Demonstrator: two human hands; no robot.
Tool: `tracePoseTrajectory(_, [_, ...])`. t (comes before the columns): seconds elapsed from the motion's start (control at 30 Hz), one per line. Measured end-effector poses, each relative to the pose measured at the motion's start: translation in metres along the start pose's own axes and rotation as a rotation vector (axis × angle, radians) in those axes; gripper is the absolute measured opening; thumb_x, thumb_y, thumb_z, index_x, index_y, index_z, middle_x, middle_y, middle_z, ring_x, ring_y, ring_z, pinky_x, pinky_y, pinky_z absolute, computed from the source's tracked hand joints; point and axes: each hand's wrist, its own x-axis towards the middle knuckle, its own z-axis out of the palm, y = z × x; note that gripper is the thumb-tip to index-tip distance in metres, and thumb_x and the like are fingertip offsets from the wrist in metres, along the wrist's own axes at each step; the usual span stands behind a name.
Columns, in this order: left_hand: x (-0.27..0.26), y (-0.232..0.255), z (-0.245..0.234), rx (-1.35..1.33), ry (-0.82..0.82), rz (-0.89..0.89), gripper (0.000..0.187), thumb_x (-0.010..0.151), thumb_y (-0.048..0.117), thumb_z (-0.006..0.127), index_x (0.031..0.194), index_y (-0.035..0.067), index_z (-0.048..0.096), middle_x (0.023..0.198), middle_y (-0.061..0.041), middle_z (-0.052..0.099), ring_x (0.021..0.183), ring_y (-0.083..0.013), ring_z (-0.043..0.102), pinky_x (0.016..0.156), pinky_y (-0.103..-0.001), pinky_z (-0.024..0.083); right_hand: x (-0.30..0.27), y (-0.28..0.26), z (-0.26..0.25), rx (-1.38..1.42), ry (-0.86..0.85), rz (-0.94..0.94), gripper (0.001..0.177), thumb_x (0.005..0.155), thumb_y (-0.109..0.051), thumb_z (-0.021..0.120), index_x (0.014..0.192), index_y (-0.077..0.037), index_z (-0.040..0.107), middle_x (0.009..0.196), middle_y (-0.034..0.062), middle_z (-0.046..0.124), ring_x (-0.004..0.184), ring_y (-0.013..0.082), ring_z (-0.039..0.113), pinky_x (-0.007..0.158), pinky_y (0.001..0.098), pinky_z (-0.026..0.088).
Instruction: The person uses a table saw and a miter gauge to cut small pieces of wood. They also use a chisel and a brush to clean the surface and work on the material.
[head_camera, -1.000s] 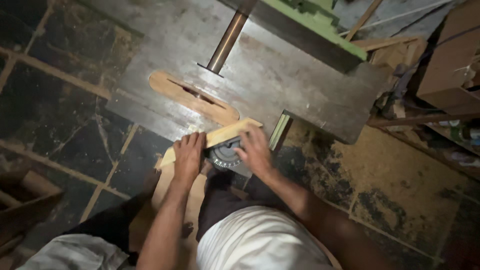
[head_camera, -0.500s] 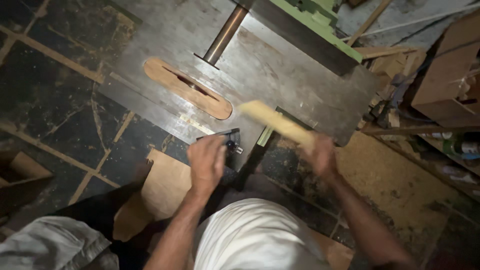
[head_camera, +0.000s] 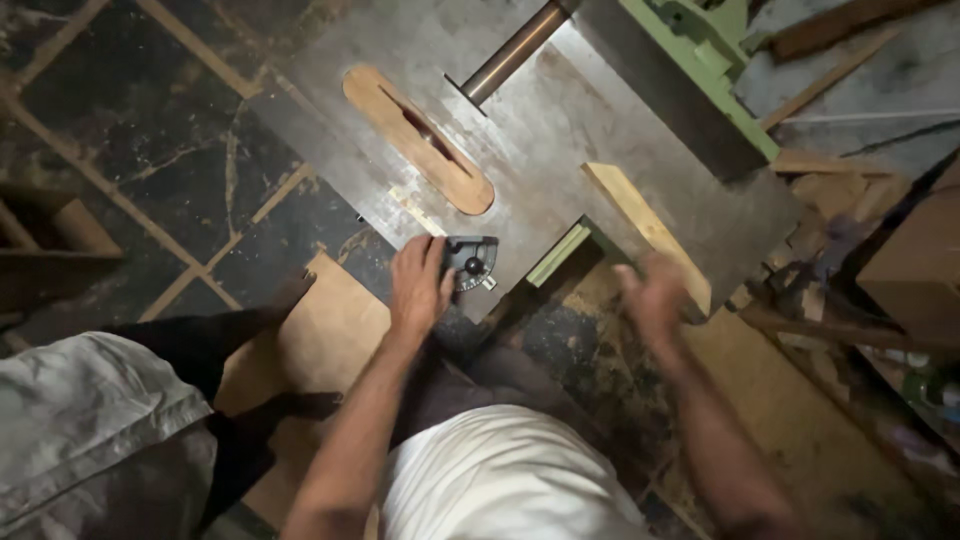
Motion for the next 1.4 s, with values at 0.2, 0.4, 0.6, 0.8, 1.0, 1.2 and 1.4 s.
tracePoseTrajectory(0.2, [0.026, -0.019, 0.016, 0.007, -0.154, 0.177, 0.045, 0.09, 0.018, 0.072, 0.132, 0.005, 0.061, 0.122, -0.015, 0.06, 0.117, -0.0343, 0.057, 0.1, -0.051, 0.043, -0.043, -0.159, 0.053, 0.358, -0.141, -0.216, 0.043, 0.09, -0.028, 0.078, 0.12, 0.001, 0.067, 0.116, 0.0234, 0.069, 0.106, 0.0415, 0.064, 0.089, 0.049, 0.052])
tracePoseTrajectory(0.4, [0.048, -0.056, 0.017, -0.172, -0.259, 0.238, 0.03, 0.089, 0.019, 0.072, 0.115, 0.005, 0.068, 0.099, -0.015, 0.068, 0.092, -0.0359, 0.062, 0.081, -0.048, 0.048, -0.025, -0.242, 0.076, 0.264, -0.22, -0.085, 0.046, 0.082, -0.027, 0.079, 0.116, 0.001, 0.066, 0.102, 0.0235, 0.069, 0.098, 0.044, 0.064, 0.084, 0.0517, 0.051])
tracePoseTrajectory(0.6, [0.045, -0.063, 0.033, -0.342, -0.246, 0.339, 0.024, 0.089, 0.022, 0.077, 0.098, 0.002, 0.067, 0.09, -0.018, 0.066, 0.086, -0.0401, 0.061, 0.078, -0.05, 0.048, -0.027, -0.22, 0.105, -0.027, -0.28, -0.158, 0.021, 0.087, -0.023, 0.073, 0.086, -0.003, 0.07, 0.085, 0.0202, 0.069, 0.084, 0.0382, 0.069, 0.075, 0.0488, 0.055])
tracePoseTrajectory(0.8, [0.034, -0.056, 0.045, -0.593, -0.271, 0.425, 0.023, 0.089, 0.023, 0.075, 0.097, 0.003, 0.067, 0.093, -0.014, 0.066, 0.088, -0.0379, 0.06, 0.08, -0.048, 0.048, -0.042, -0.188, 0.092, -0.334, -0.544, -0.077, 0.015, 0.082, -0.022, 0.068, 0.076, -0.009, 0.075, 0.079, 0.0153, 0.072, 0.075, 0.0284, 0.072, 0.067, 0.0418, 0.057])
tracePoseTrajectory(1.0, [0.034, -0.058, 0.048, -0.538, -0.349, 0.398, 0.019, 0.09, 0.023, 0.074, 0.099, 0.007, 0.07, 0.097, -0.009, 0.067, 0.09, -0.0334, 0.059, 0.081, -0.046, 0.046, -0.014, -0.167, 0.104, -0.307, -0.908, 0.102, 0.017, 0.079, -0.028, 0.073, 0.081, -0.011, 0.076, 0.081, 0.0148, 0.073, 0.072, 0.0289, 0.071, 0.069, 0.0438, 0.058])
tracePoseTrajectory(1.2, [0.031, -0.066, 0.053, -0.503, -0.402, 0.416, 0.022, 0.095, 0.022, 0.067, 0.112, 0.009, 0.069, 0.105, -0.007, 0.069, 0.096, -0.0318, 0.058, 0.085, -0.046, 0.045, 0.014, -0.179, 0.108, -0.301, -1.146, 0.514, 0.02, 0.078, -0.026, 0.074, 0.089, -0.011, 0.076, 0.089, 0.0161, 0.072, 0.08, 0.0304, 0.071, 0.074, 0.0449, 0.058])
tracePoseTrajectory(1.4, [0.029, -0.07, 0.06, -0.523, -0.397, 0.416, 0.022, 0.095, 0.019, 0.066, 0.114, 0.01, 0.07, 0.104, -0.007, 0.07, 0.095, -0.0311, 0.059, 0.086, -0.045, 0.046, -0.001, -0.152, 0.141, -0.37, -1.158, 0.503, 0.023, 0.08, -0.024, 0.074, 0.097, -0.01, 0.075, 0.099, 0.0179, 0.071, 0.089, 0.0325, 0.071, 0.078, 0.0458, 0.058])
